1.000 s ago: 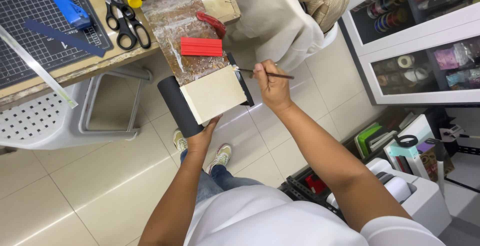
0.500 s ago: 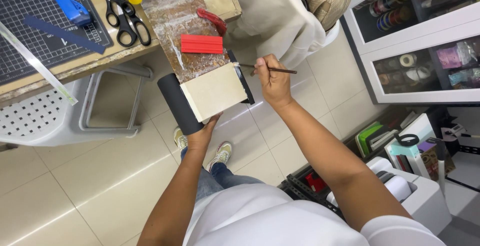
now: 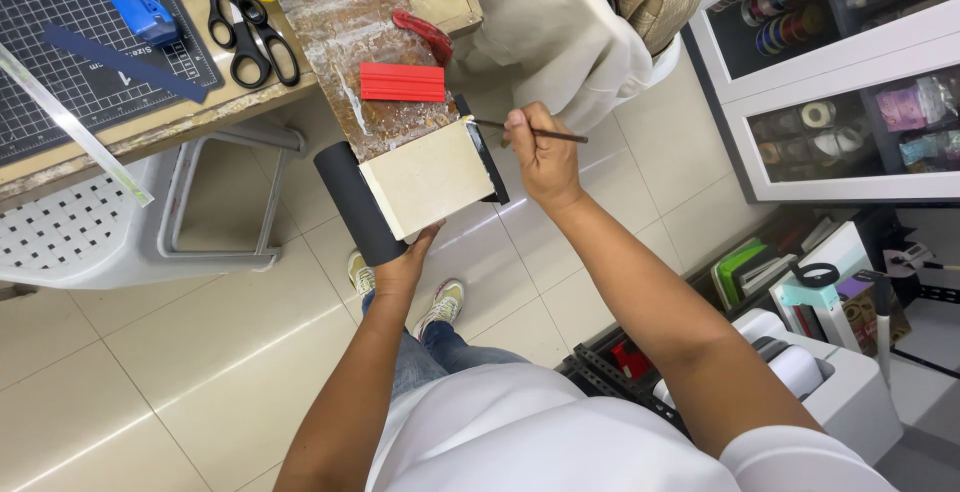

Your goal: Applying adhesive to a panel and attaching it to a black box using a roller and squeegee

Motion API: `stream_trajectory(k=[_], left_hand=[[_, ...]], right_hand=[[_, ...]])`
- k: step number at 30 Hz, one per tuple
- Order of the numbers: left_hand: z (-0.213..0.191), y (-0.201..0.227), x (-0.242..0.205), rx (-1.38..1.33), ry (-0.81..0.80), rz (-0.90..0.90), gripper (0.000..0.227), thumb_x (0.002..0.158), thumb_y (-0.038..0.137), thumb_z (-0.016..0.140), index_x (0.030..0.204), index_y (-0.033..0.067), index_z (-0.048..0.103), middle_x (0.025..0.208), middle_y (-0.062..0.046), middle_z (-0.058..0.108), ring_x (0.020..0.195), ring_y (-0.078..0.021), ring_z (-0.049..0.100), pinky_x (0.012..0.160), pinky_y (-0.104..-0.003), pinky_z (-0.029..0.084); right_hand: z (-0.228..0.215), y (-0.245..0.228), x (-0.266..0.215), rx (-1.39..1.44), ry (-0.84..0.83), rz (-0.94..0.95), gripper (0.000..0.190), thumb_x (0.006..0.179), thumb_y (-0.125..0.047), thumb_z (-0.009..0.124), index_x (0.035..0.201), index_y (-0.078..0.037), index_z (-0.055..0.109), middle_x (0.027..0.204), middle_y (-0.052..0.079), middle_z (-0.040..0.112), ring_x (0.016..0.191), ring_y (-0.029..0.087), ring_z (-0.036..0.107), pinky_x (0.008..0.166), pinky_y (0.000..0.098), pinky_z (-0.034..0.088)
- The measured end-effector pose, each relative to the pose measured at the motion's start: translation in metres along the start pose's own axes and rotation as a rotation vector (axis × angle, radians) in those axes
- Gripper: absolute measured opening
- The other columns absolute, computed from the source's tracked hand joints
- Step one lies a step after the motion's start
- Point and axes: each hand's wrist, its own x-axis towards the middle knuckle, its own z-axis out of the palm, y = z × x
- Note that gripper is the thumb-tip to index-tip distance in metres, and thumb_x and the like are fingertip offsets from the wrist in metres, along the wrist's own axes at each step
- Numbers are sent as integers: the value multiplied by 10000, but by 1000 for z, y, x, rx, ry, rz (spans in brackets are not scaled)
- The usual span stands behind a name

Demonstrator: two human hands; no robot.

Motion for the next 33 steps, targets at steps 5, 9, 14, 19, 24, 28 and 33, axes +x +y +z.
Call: stream_trajectory(k=[5,9,14,19,24,28,33], left_hand=[[-1,-1,0,20,-9,33,850,747,189,952,1442,-33,518,1425,-206,592,1384,-304,504,1163,-505,412],[-2,0,2,21,9,40,848,741,189,957,1438,-28,525,1427,-197,594,1384,-296,506,1158,-506,413],[-1,-3,-2,-17,-14,21,846,737,189,963,1432,-22,530,1420,-191,598,1383,-287,505,1162,-511,412],[-7,16,8,7,-2,37,843,768,196,949,1447,-34,506,1434,-206,583,1397,-304,489,1176,-506,395],[-4,1,6,-21,-13,34,883,752,205,959,1463,-28,490,1443,-197,576,1399,-289,483,1168,-512,407],[-2,3,3,-44,-14,46,844,769,162,944,1449,-52,493,1436,-208,576,1405,-303,471,1182,-522,384],[-8,-2,1,-14,-17,72,857,755,193,958,1439,-55,505,1429,-214,579,1399,-290,478,1174,-511,396]], right_hand=[[-24,-11,-29,-98,-64,-10,292,1111,-230,534,865,-107,634,679,106,695,627,379,672,590,451,546],[-29,-6,-36,-78,-104,64,318,1102,-252,540,823,-131,632,652,77,692,626,351,672,612,412,539],[-16,-11,-18,-46,-58,20,297,1105,-271,530,865,-132,637,701,67,714,649,316,692,621,406,548],[-40,-6,-51,-127,-148,50,315,1100,-260,547,818,-142,621,659,83,685,645,377,669,622,437,540],[-24,-9,-19,-59,-76,30,305,1107,-246,520,849,-119,622,672,78,701,642,351,683,620,427,547],[-11,-3,-16,-113,-72,-52,283,1107,-246,538,865,-126,626,697,93,704,663,365,690,629,436,559],[-17,-11,-16,-36,-55,2,305,1107,-235,541,838,-113,620,637,86,685,607,349,675,603,411,543]])
